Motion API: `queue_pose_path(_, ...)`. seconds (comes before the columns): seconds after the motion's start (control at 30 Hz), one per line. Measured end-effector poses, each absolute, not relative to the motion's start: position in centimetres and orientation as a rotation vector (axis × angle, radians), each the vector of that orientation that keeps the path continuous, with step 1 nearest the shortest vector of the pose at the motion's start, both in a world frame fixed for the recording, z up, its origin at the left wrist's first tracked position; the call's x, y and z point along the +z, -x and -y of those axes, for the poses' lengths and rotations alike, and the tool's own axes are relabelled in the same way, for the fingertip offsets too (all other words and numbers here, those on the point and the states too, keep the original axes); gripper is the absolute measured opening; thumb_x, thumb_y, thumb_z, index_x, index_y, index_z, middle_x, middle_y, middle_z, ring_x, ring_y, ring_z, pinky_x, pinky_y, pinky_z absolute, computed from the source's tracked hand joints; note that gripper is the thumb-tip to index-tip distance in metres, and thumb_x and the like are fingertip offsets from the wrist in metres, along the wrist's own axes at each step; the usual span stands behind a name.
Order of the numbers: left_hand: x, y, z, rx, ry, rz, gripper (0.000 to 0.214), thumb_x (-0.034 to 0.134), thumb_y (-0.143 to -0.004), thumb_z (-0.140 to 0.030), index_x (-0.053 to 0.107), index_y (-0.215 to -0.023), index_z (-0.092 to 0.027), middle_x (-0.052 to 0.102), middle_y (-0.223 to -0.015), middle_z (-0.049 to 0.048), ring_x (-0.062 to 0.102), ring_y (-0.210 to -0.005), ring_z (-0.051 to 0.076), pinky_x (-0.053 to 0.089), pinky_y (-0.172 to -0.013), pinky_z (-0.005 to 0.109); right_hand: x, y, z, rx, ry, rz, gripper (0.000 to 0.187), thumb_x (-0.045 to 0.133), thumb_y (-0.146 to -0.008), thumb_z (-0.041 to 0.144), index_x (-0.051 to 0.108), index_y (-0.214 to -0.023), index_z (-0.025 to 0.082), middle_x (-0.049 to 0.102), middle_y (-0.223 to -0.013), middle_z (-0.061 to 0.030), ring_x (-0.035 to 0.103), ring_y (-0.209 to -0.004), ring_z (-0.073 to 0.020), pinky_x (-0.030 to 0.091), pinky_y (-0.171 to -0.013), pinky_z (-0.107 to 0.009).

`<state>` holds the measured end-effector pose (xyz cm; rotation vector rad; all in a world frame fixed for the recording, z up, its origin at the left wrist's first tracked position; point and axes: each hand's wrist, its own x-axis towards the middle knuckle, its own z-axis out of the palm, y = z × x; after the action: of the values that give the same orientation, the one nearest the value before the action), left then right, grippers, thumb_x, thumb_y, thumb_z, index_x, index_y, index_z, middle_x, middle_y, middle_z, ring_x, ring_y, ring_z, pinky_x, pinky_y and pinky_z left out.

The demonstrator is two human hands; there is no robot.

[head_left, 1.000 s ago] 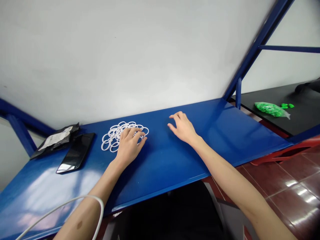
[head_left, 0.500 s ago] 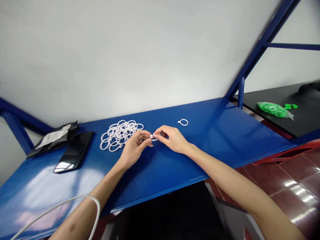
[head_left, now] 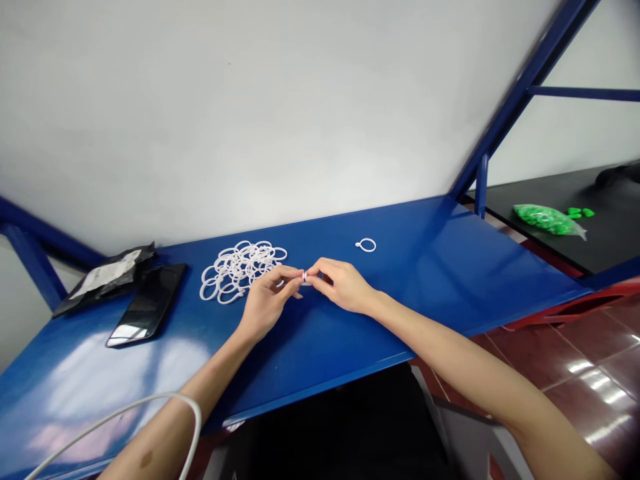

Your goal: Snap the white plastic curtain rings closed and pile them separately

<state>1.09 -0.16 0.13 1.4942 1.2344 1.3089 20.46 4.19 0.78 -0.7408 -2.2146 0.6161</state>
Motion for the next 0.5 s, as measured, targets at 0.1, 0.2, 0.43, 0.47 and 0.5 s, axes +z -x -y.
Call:
queue_pose_path(0.1, 0.33, -1.25, 0.32, 1.349, -1.481, -1.176, 0.028, 0.077, -0.081, -0.044, 0.072, -0.088, -0.018, 0.069, -0.092, 0.004, 0.066, -0.068, 0.014, 0.062, -0.061, 0.03, 0.99, -20.47, -3.87, 0.561, 0.736, 2.239, 0.016, 0.055, -0.103, 0.03, 0.066, -0.096, 0.02, 0.072, -0.097, -0.0038, 0.067, -0.085, -0.0159, 0.049, -0.076, -0.027)
queue_pose_path(0.2, 0.44, -1.29, 0.39, 1.369, -1.46, -1.12, 0.024, 0.079, -0.08, -0.041, 0.072, -0.085, -0.018, 0.068, -0.091, 0.003, 0.066, -0.069, 0.013, 0.061, -0.06, 0.029, 1.02, -20.49, -3.54, 0.474, 0.72, 2.261, 0.02, 0.05, -0.105, 0.031, 0.066, -0.1, 0.02, 0.072, -0.099, -0.005, 0.067, -0.086, -0.0159, 0.049, -0.075, -0.027)
queue_pose_path(0.43, -0.35, -1.02, 0.29, 1.352, -1.503, -1.097, 0.021, 0.079, -0.08, -0.039, 0.073, -0.082, -0.019, 0.068, -0.088, 0.0027, 0.065, -0.07, 0.014, 0.061, -0.06, 0.029, 0.61, -20.6, -3.31, 0.248, 0.733, 2.426, 0.029, 0.042, -0.108, 0.033, 0.068, -0.105, 0.019, 0.071, -0.099, -0.0057, 0.066, -0.078, -0.0152, 0.043, -0.062, -0.026)
queue_pose_path(0.47, -0.46, -0.91, 0.21, 1.344, -1.532, -1.113, 0.021, 0.078, -0.081, -0.039, 0.073, -0.082, -0.019, 0.068, -0.088, 0.003, 0.066, -0.07, 0.014, 0.061, -0.06, 0.029, 0.55, -20.55, -3.37, 0.232, 0.745, 2.446, 0.029, 0.043, -0.108, 0.033, 0.067, -0.105, 0.019, 0.071, -0.099, -0.006, 0.066, -0.078, -0.0154, 0.042, -0.061, -0.026)
queue_pose_path(0.5, -0.5, -0.74, 0.11, 1.333, -1.574, -1.136, 0.02, 0.077, -0.082, -0.039, 0.073, -0.083, -0.019, 0.069, -0.088, 0.0035, 0.066, -0.071, 0.015, 0.06, -0.06, 0.029, 0.51, -20.48, -3.46, 0.227, 0.763, 2.461, 0.028, 0.043, -0.108, 0.033, 0.067, -0.105, 0.018, 0.071, -0.1, -0.0063, 0.066, -0.078, -0.0157, 0.042, -0.061, -0.026)
